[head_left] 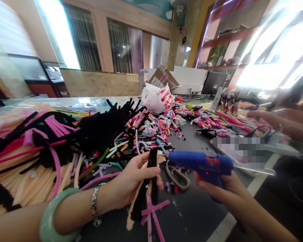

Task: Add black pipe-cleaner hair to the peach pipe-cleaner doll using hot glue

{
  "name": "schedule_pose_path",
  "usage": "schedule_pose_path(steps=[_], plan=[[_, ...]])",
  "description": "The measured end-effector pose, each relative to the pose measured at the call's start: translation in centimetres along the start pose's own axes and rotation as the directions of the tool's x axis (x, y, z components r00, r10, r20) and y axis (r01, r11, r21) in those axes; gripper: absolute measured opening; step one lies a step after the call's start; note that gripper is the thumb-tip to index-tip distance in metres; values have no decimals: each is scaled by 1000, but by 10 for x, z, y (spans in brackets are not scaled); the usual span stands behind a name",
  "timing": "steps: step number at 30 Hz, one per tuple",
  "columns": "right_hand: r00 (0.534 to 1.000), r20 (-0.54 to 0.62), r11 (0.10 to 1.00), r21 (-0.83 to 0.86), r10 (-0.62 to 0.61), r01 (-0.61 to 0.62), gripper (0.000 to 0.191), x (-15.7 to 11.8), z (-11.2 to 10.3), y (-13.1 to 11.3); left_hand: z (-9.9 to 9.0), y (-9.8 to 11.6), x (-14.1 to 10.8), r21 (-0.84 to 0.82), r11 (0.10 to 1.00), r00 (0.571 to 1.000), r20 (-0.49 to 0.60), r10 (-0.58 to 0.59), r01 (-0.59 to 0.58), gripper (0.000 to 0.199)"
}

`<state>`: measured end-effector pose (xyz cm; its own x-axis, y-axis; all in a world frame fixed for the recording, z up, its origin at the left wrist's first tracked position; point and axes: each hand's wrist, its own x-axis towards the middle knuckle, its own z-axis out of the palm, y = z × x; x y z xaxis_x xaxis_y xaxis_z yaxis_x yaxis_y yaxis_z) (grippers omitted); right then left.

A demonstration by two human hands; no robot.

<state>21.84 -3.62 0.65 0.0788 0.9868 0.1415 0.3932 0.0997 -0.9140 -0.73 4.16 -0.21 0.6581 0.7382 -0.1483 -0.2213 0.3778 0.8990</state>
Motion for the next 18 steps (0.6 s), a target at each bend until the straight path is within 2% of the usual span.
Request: schedule_pose_path(steps=[12,18], plan=[[999,19,998,-38,41,-41,23,0,-2,1,-2,-3,1,-46,999,1000,16,16,-16,28],[995,90,996,-81,30,-23,24,1,-5,-1,-4,-5,2,-28,999,999,31,35,-34,30]])
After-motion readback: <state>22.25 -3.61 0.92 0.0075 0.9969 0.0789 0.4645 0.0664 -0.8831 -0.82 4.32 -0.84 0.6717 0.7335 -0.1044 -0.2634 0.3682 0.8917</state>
